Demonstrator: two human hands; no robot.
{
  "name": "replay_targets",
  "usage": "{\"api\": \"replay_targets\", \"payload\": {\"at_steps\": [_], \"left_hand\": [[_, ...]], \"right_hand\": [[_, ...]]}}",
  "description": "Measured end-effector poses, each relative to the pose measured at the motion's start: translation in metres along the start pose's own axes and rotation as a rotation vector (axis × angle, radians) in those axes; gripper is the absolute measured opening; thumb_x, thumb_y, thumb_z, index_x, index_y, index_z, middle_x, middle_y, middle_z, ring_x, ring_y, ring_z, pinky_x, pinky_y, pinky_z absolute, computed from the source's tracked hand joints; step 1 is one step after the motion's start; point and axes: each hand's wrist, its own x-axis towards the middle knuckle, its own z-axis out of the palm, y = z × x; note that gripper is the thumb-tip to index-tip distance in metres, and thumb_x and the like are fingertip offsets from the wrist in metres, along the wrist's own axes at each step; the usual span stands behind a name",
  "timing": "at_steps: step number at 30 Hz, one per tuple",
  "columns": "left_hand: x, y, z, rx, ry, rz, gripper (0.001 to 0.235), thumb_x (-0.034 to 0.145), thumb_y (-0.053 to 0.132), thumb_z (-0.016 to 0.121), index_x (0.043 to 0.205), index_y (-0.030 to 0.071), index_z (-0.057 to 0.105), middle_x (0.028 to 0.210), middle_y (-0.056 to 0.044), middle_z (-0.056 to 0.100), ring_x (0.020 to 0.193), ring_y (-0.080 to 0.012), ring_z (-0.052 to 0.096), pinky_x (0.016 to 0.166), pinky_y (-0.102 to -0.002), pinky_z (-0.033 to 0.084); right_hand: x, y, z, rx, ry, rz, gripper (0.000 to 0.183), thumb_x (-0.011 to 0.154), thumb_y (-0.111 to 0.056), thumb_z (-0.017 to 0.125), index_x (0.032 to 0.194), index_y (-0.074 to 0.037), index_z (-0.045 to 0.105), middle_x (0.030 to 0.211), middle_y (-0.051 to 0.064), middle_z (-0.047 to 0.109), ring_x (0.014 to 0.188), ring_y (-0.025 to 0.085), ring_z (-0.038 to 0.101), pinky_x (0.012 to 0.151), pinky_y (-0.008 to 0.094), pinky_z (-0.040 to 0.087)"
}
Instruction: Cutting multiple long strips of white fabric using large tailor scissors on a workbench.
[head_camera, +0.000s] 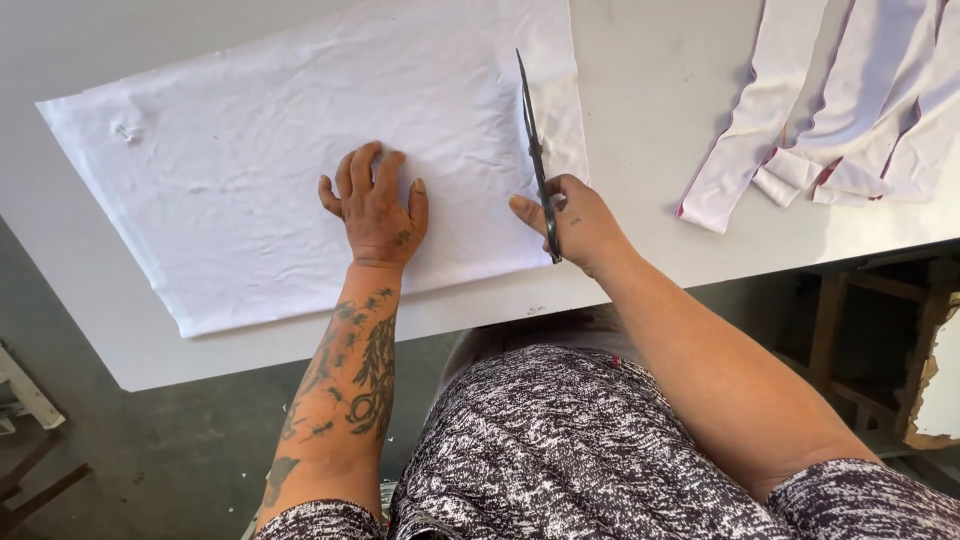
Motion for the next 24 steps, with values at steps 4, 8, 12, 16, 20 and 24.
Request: {"api": "replay_targets", "payload": {"at_steps": [4,8,12,16,20,24], "left_hand": [[0.0,-0.001,0.004,0.021,0.003,-0.009,0.037,0.095,0.041,0.067,0.128,0.025,0.06,0.145,-0.002,0.049,0.144,-0.0285,0.04,0.116,-0.065,0.013],[0.0,-0.001,0.002,0.017,-0.013,-0.021,0.038,0.094,0.041,0.068,0.128,0.025,0.06,0.145,-0.002,0.047,0.145,-0.0278,0.038,0.117,-0.065,0.012],[-0.001,-0.002,0.003,0.011,-0.015,-0.022,0.038,0.094,0.041,0.066,0.128,0.025,0.06,0.145,-0.002,0.047,0.144,-0.0278,0.038,0.118,-0.064,0.012],[-0.001,-0.005,0.009,0.007,-0.007,-0.013,0.038,0.093,0.042,0.067,0.128,0.026,0.061,0.145,-0.002,0.047,0.144,-0.0281,0.038,0.118,-0.065,0.011],[0.0,-0.005,0.007,0.017,0.003,-0.005,0.039,0.092,0.041,0.067,0.127,0.026,0.062,0.145,-0.002,0.047,0.144,-0.0279,0.039,0.118,-0.063,0.012],[-0.003,-0.011,0.013,0.035,0.025,0.02,0.04,0.091,0.041,0.066,0.129,0.027,0.06,0.145,-0.002,0.047,0.143,-0.0285,0.04,0.117,-0.063,0.012]], "right_hand": [[0.018,0.016,0.005,-0.011,-0.002,0.0,0.085,0.093,-0.07,0.078,0.126,0.007,0.064,0.065,0.005,0.064,0.057,0.016,0.069,0.059,0.027,0.05],[0.016,0.014,0.006,0.021,-0.001,-0.01,0.08,0.092,-0.066,0.08,0.123,0.006,0.065,0.063,0.005,0.063,0.056,0.017,0.069,0.058,0.026,0.05],[0.015,0.01,0.002,0.031,-0.008,0.021,0.082,0.09,-0.068,0.08,0.123,0.006,0.066,0.062,0.006,0.064,0.056,0.018,0.069,0.058,0.027,0.051],[0.021,-0.015,-0.003,0.036,0.006,0.027,0.087,0.089,-0.073,0.079,0.124,0.005,0.066,0.062,0.006,0.064,0.055,0.018,0.069,0.057,0.028,0.05],[0.031,-0.022,-0.004,0.02,0.002,0.011,0.085,0.091,-0.071,0.078,0.125,0.006,0.065,0.063,0.006,0.064,0.056,0.017,0.069,0.058,0.027,0.05],[0.032,-0.017,-0.001,0.048,0.015,0.004,0.073,0.094,-0.059,0.082,0.123,0.007,0.066,0.062,0.005,0.062,0.055,0.016,0.068,0.059,0.026,0.05]]}}
